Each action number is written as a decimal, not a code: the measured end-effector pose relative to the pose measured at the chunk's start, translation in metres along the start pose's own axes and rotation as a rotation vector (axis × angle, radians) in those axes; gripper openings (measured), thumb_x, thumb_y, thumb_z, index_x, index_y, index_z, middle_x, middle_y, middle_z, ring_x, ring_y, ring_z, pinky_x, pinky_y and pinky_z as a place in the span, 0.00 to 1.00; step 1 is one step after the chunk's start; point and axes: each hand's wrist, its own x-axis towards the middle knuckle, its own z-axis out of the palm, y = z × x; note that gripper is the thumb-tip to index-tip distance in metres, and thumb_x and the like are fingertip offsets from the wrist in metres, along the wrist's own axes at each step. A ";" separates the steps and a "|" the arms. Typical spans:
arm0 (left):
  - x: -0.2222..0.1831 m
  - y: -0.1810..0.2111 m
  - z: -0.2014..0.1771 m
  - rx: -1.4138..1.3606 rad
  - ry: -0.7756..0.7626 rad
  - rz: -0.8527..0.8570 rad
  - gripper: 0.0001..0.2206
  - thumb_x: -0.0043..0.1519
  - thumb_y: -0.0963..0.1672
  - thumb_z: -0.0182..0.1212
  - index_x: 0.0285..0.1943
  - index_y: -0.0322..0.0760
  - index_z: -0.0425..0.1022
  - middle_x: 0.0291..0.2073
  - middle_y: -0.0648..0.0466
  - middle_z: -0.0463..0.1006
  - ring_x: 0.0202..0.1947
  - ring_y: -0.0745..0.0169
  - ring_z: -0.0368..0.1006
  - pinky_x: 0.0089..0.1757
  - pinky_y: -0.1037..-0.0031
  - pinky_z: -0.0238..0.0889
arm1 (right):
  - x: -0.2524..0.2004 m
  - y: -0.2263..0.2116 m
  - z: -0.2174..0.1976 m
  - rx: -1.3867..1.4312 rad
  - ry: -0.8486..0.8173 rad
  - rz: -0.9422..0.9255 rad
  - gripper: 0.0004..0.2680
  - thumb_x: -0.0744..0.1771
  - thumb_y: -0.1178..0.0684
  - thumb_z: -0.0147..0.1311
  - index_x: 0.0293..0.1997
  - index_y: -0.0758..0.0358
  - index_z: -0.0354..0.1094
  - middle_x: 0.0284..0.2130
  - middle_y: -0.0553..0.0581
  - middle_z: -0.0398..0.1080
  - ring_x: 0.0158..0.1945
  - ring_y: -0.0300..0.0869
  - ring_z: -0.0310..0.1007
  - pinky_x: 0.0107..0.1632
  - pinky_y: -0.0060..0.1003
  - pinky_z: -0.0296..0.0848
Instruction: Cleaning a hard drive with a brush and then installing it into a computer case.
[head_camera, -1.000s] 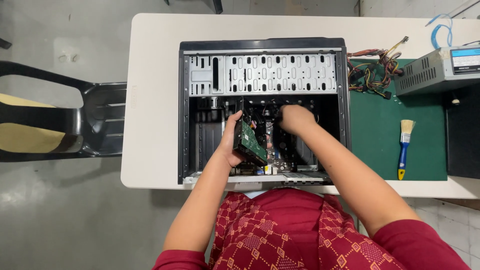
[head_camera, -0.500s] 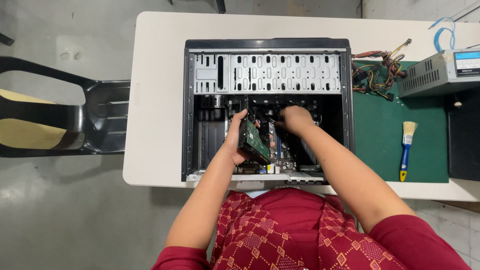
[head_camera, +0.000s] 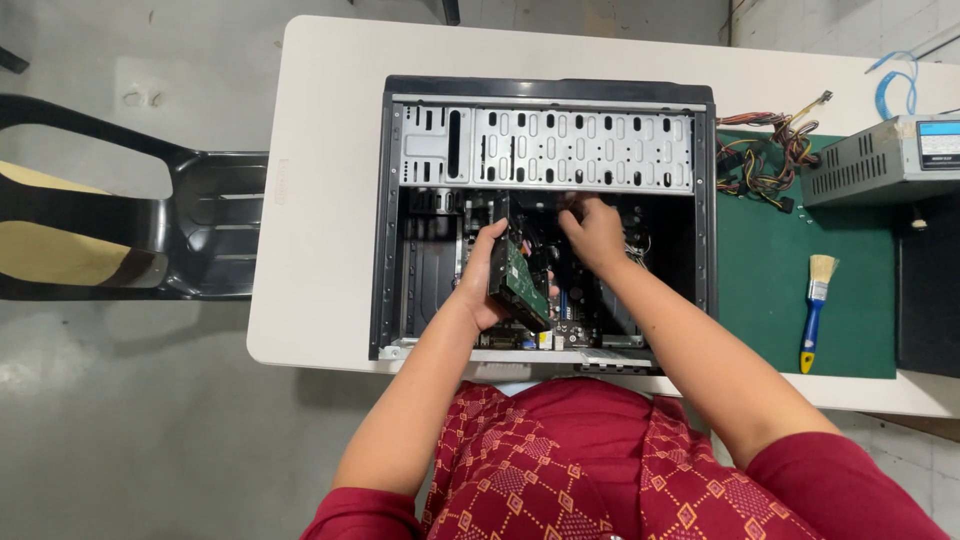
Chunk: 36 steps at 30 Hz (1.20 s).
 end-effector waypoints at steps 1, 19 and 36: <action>0.004 -0.001 -0.003 -0.001 0.001 0.002 0.36 0.48 0.64 0.63 0.56 0.43 0.68 0.52 0.32 0.71 0.53 0.25 0.73 0.47 0.31 0.66 | 0.007 0.012 0.010 0.001 -0.001 -0.002 0.08 0.67 0.51 0.55 0.42 0.65 0.71 0.34 0.64 0.77 0.44 0.60 0.77 0.47 0.55 0.74; 0.022 -0.004 -0.014 0.040 0.015 -0.008 0.36 0.49 0.65 0.64 0.56 0.43 0.69 0.56 0.33 0.70 0.55 0.30 0.72 0.49 0.37 0.69 | 0.046 -0.034 0.016 -0.602 -0.142 -0.086 0.08 0.67 0.52 0.54 0.45 0.62 0.77 0.34 0.55 0.79 0.45 0.51 0.80 0.50 0.45 0.74; 0.007 -0.003 -0.001 0.049 0.067 0.006 0.32 0.47 0.63 0.67 0.50 0.43 0.72 0.53 0.31 0.72 0.52 0.31 0.74 0.50 0.46 0.72 | 0.039 -0.034 0.002 -0.433 -0.287 0.055 0.12 0.67 0.47 0.54 0.48 0.62 0.77 0.40 0.59 0.79 0.51 0.53 0.77 0.54 0.50 0.73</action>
